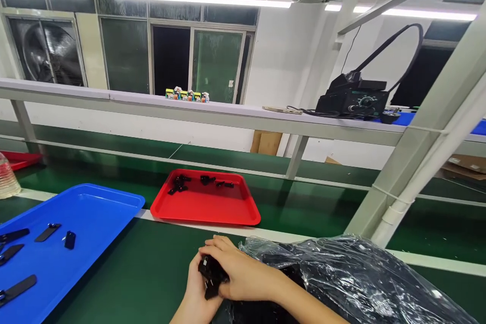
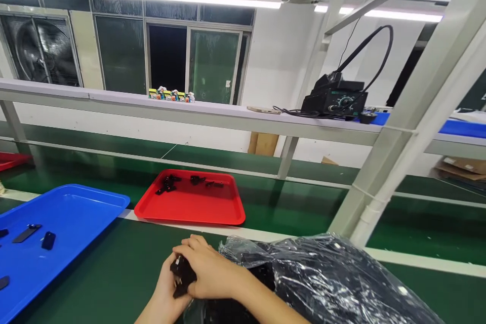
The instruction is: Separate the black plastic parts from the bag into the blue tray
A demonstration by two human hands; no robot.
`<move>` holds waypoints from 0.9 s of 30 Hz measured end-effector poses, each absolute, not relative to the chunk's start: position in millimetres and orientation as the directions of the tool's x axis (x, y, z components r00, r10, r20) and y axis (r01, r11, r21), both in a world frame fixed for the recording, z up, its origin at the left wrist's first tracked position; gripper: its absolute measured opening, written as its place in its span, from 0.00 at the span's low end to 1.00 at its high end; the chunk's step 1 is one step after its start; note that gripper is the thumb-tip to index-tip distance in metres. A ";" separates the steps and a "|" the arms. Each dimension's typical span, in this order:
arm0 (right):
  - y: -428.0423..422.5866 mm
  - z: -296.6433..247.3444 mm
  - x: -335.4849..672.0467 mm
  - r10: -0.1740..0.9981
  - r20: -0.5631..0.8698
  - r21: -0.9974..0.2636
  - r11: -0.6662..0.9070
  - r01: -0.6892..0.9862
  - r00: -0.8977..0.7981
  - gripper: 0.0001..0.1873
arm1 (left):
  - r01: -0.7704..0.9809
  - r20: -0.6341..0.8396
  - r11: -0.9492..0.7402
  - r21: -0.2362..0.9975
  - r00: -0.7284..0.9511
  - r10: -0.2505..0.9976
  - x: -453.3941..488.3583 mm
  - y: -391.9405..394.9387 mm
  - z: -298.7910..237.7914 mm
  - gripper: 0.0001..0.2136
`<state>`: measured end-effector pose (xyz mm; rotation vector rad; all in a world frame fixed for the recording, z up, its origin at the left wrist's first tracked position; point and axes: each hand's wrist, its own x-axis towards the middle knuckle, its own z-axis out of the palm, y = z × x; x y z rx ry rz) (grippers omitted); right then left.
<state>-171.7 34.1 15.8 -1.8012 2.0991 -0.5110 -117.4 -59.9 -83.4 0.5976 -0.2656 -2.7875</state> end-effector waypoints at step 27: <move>67.9 -3.9 -210.4 -0.956 0.159 -0.697 0.068 -0.714 -0.247 0.18 | -0.339 -0.390 -0.937 0.089 -0.877 0.280 -97.4 -52.1 -59.2 0.19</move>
